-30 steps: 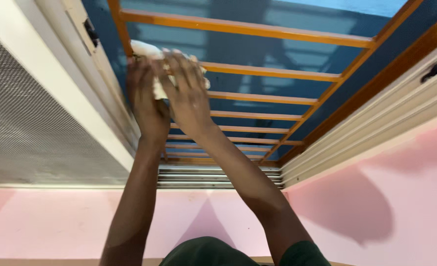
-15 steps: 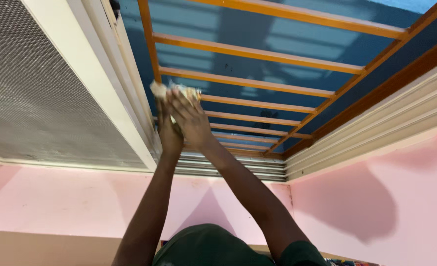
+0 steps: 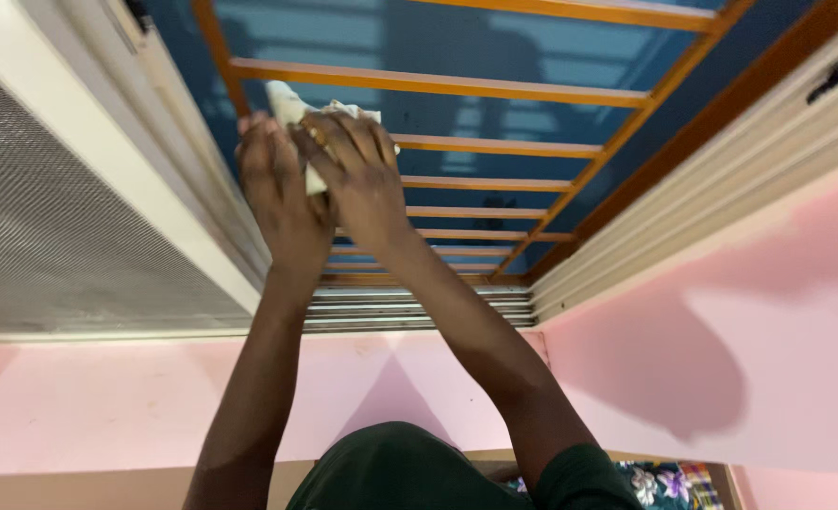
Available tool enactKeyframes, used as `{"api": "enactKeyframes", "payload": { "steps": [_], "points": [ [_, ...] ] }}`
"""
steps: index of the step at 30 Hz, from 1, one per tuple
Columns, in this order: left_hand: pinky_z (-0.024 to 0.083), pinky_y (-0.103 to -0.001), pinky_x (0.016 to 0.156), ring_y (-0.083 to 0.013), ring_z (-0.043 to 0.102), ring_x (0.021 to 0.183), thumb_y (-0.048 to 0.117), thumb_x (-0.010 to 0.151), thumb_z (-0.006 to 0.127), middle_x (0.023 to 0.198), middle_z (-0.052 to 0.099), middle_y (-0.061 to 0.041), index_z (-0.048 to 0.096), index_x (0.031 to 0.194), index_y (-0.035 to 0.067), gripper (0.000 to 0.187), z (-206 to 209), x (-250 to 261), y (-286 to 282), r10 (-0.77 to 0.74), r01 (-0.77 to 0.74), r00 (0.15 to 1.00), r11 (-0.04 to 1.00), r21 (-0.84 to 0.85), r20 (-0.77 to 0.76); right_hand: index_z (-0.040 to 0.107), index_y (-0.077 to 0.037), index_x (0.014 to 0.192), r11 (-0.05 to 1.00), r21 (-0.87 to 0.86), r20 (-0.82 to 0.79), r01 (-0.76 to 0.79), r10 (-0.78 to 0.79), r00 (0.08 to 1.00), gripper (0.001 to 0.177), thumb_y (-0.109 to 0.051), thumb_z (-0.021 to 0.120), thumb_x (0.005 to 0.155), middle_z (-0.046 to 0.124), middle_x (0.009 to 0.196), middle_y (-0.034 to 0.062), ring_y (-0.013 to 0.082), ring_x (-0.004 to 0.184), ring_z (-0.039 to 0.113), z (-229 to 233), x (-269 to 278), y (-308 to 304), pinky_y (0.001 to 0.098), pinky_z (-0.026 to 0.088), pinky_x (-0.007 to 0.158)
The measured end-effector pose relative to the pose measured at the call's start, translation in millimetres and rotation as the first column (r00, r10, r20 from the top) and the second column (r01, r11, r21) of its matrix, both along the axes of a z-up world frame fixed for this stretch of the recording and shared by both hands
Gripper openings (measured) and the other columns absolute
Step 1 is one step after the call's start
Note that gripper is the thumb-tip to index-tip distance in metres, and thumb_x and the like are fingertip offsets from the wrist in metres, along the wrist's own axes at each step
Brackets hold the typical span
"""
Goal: The person cleans a window and its frame using a cloth, first wiping the glass surface and then sliding the window open to wipe the internal metal bars.
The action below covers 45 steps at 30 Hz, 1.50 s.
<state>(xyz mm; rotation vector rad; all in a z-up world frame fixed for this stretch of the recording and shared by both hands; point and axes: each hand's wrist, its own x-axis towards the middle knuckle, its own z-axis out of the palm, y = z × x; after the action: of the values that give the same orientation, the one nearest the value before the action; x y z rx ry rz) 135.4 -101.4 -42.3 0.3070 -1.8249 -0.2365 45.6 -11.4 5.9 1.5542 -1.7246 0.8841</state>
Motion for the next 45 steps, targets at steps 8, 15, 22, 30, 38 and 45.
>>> {"api": "enactKeyframes", "payload": {
  "steps": [8, 15, 22, 30, 38, 45],
  "points": [
    [0.015, -0.068, 0.123, -0.0456, 0.023, 0.153, -0.004, 0.087, 0.061, 0.16, 0.039, -0.024, 0.034, 0.157, -0.004, 0.075, 7.9, -76.5, 52.3, 0.078, -0.02, 0.87, 0.992, -0.123, 0.487, 0.068, -0.016, 0.133, 0.953, 0.08, 0.061, 0.293, -0.298, 0.953, 0.062, 0.004, 0.068, 0.075, 0.058, 0.145, 0.002, 0.0233, 0.142, 0.049, -22.1, -74.7, 64.3, 0.0552, 0.022, 0.122],
    [0.019, -0.06, 0.131, -0.0419, 0.025, 0.157, 0.001, 0.09, 0.069, 0.16, 0.039, -0.023, 0.035, 0.159, -0.004, 0.077, 9.7, -165.8, 131.3, -0.205, 0.285, 0.864, 0.952, -0.11, 0.461, 0.065, -0.01, 0.135, 0.865, -0.054, 0.141, 0.499, -0.488, 0.861, 0.046, -0.001, 0.069, 0.09, 0.057, 0.144, 0.0101, 0.0314, 0.144, 0.046, -40.0, -137.1, 149.6, 0.0568, 0.018, 0.125],
    [0.029, -0.054, 0.128, -0.0332, 0.036, 0.151, 0.013, 0.091, 0.071, 0.154, 0.048, -0.016, 0.046, 0.152, 0.001, 0.066, 52.3, -207.9, 183.6, -0.526, 0.628, 0.749, 0.757, -0.179, 0.404, 0.061, -0.012, 0.145, 0.789, -0.45, 0.282, 0.418, -0.318, 0.905, 0.06, 0.013, 0.044, 0.093, 0.06, 0.152, 0.0075, 0.029, 0.146, 0.052, -16.8, -159.0, 217.7, 0.0456, 0.036, 0.128],
    [0.033, -0.049, 0.126, -0.0283, 0.041, 0.15, 0.008, 0.095, 0.062, 0.154, 0.052, -0.011, 0.059, 0.145, 0.005, 0.05, 32.8, -243.6, 184.1, -0.487, 0.605, 0.784, 0.739, -0.296, 0.386, 0.027, -0.007, 0.167, 0.849, -0.441, 0.554, 0.292, 0.002, 0.832, 0.06, -0.005, 0.05, 0.111, 0.035, 0.171, 0.0169, 0.0309, 0.159, 0.037, -57.1, -205.6, 197.1, 0.0442, 0.029, 0.134],
    [0.033, -0.043, 0.128, -0.0241, 0.048, 0.144, 0.008, 0.097, 0.062, 0.148, 0.058, -0.011, 0.062, 0.14, 0.007, 0.043, -75.7, -228.0, 185.6, -0.466, 0.636, 0.715, 0.743, -0.208, 0.521, 0.039, -0.002, 0.158, 0.836, -0.447, 0.672, 0.319, 0.078, 0.737, 0.064, 0.011, 0.042, 0.096, 0.048, 0.158, 0.0199, 0.03, 0.148, 0.046, -207.1, -213.5, 209.6, 0.0416, 0.036, 0.126],
    [0.041, -0.045, 0.116, -0.0308, 0.053, 0.137, 0.003, 0.089, 0.061, 0.146, 0.059, -0.013, 0.063, 0.137, 0.006, 0.048, -117.8, -192.3, 209.1, -0.472, 0.58, 0.619, 0.814, 0.04, 0.628, 0.054, -0.005, 0.149, 0.895, -0.146, 0.732, 0.422, -0.189, 0.654, 0.065, 0.015, 0.043, 0.088, 0.058, 0.15, 0.0201, 0.0298, 0.142, 0.053, -210.4, -165.8, 246.8, 0.0402, 0.04, 0.12]
  ]
}}
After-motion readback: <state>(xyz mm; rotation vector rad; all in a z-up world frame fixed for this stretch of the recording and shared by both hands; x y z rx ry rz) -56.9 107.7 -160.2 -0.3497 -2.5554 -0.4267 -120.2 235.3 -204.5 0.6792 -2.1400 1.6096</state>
